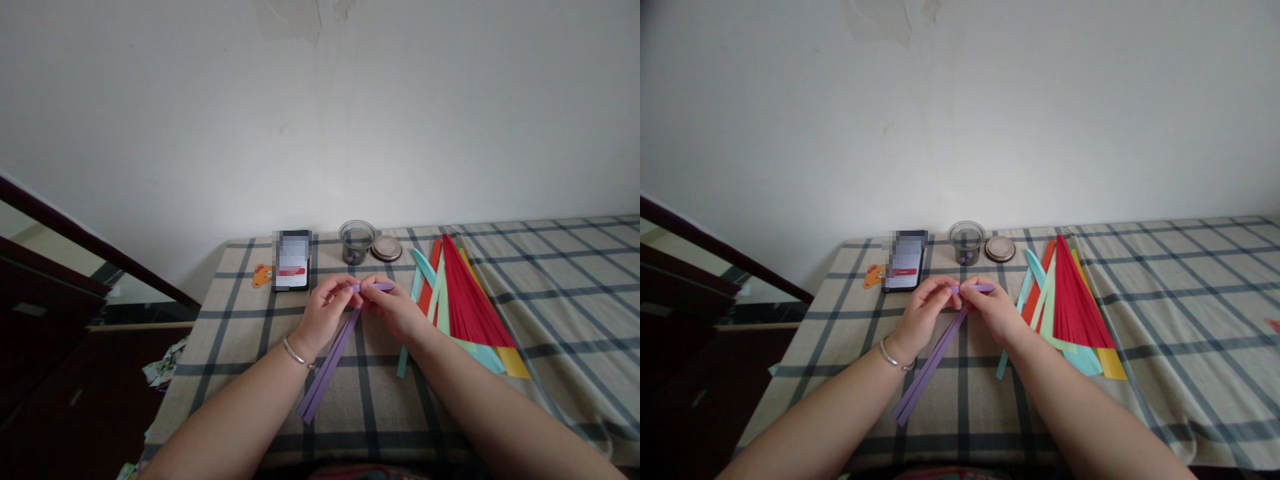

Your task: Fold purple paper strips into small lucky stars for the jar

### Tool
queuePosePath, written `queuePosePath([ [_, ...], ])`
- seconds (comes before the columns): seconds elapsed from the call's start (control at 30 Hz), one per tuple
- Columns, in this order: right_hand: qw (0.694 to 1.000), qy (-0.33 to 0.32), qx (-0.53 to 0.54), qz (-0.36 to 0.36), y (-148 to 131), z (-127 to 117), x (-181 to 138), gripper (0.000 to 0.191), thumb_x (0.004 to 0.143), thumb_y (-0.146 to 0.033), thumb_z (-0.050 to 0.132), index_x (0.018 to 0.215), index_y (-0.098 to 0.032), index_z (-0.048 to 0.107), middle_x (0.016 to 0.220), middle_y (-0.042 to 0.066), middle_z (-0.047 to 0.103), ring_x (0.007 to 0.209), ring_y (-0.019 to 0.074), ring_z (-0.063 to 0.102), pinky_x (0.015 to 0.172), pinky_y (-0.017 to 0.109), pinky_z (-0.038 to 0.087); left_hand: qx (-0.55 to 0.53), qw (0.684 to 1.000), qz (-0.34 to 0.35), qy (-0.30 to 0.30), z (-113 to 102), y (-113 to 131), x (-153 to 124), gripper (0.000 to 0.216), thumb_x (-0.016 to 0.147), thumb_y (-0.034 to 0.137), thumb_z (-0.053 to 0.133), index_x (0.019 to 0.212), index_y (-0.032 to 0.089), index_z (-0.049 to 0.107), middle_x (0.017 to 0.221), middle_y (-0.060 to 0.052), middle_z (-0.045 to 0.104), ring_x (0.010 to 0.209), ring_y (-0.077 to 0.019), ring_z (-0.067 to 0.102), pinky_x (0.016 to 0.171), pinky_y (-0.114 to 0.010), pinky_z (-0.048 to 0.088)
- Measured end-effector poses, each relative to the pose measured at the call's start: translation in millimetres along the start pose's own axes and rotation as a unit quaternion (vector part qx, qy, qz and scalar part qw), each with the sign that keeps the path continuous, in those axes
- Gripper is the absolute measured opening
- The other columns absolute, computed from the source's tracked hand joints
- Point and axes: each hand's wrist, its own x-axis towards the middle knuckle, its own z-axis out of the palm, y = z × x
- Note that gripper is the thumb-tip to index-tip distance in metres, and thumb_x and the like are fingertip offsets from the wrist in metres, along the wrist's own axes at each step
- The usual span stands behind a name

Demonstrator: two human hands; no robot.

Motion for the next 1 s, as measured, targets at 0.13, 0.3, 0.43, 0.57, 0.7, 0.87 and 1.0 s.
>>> queuePosePath([
  [0.13, 1.000, -0.003, 0.011, 0.004, -1.2, 0.9, -0.4, 0.027, 0.066, -0.041, 0.074, 0.067, -0.018, 0.060, 0.057, -0.003, 0.056, 0.053, 0.0094, 0.045, 0.053, 0.024, 0.033, -0.056, 0.998, -0.035, 0.000, -3.5, -6.0, 1.9, 0.018, 0.079, 0.031, 0.063, 0.088, 0.016, 0.068, 0.070, 0.000, 0.063, 0.064, -0.0092, 0.057, 0.068, -0.024, 0.049],
  [0.3, 1.000, -0.011, 0.022, -0.011, -2.1, 2.6, 0.0, 0.026, 0.064, -0.039, 0.076, 0.068, -0.018, 0.062, 0.058, -0.003, 0.058, 0.053, 0.0092, 0.047, 0.053, 0.024, 0.034, -0.144, 0.985, -0.097, 0.001, -2.6, -6.1, 4.6, 0.021, 0.071, 0.033, 0.071, 0.083, 0.015, 0.071, 0.065, 0.000, 0.063, 0.061, -0.0081, 0.055, 0.067, -0.024, 0.047],
  [0.43, 0.999, -0.021, 0.029, -0.018, -1.6, 3.7, 0.5, 0.024, 0.065, -0.037, 0.077, 0.070, -0.018, 0.064, 0.058, -0.003, 0.062, 0.053, 0.0087, 0.049, 0.053, 0.023, 0.035, -0.186, 0.975, -0.122, -0.003, -0.8, -3.2, 5.2, 0.021, 0.067, 0.031, 0.074, 0.080, 0.014, 0.071, 0.062, 0.000, 0.062, 0.059, -0.0079, 0.054, 0.065, -0.023, 0.046],
  [0.57, 0.998, -0.040, 0.030, -0.026, -1.6, 5.8, -0.3, 0.023, 0.065, -0.035, 0.077, 0.069, -0.018, 0.063, 0.059, -0.002, 0.064, 0.054, 0.0097, 0.054, 0.055, 0.024, 0.040, -0.218, 0.966, -0.135, -0.027, -0.7, -3.2, 5.2, 0.018, 0.068, 0.029, 0.073, 0.079, 0.014, 0.071, 0.055, 0.002, 0.056, 0.056, -0.0075, 0.051, 0.063, -0.022, 0.043],
  [0.7, 0.998, -0.051, 0.035, -0.017, -1.6, 7.3, -1.1, 0.027, 0.062, -0.036, 0.078, 0.067, -0.019, 0.058, 0.056, -0.002, 0.065, 0.053, 0.0113, 0.058, 0.056, 0.025, 0.043, -0.231, 0.961, -0.146, -0.048, 0.1, -2.8, 4.8, 0.017, 0.069, 0.027, 0.073, 0.080, 0.014, 0.072, 0.054, 0.002, 0.053, 0.053, -0.0064, 0.046, 0.060, -0.022, 0.039],
  [0.87, 0.999, -0.038, 0.026, -0.004, -3.1, 8.3, -1.2, 0.028, 0.061, -0.037, 0.078, 0.067, -0.018, 0.058, 0.055, -0.002, 0.066, 0.052, 0.0116, 0.058, 0.055, 0.025, 0.043, -0.207, 0.967, -0.131, -0.067, 1.1, -4.5, 4.5, 0.021, 0.072, 0.031, 0.070, 0.086, 0.016, 0.072, 0.054, 0.003, 0.049, 0.053, -0.0063, 0.042, 0.059, -0.022, 0.036],
  [1.0, 0.999, -0.050, 0.005, -0.004, -5.5, 7.9, -1.5, 0.027, 0.065, -0.040, 0.075, 0.065, -0.018, 0.060, 0.055, -0.001, 0.065, 0.053, 0.0120, 0.057, 0.056, 0.026, 0.042, -0.137, 0.982, -0.099, -0.080, 0.7, -7.1, 4.9, 0.028, 0.077, 0.039, 0.064, 0.092, 0.017, 0.071, 0.053, 0.004, 0.045, 0.053, -0.0071, 0.040, 0.058, -0.023, 0.035],
])
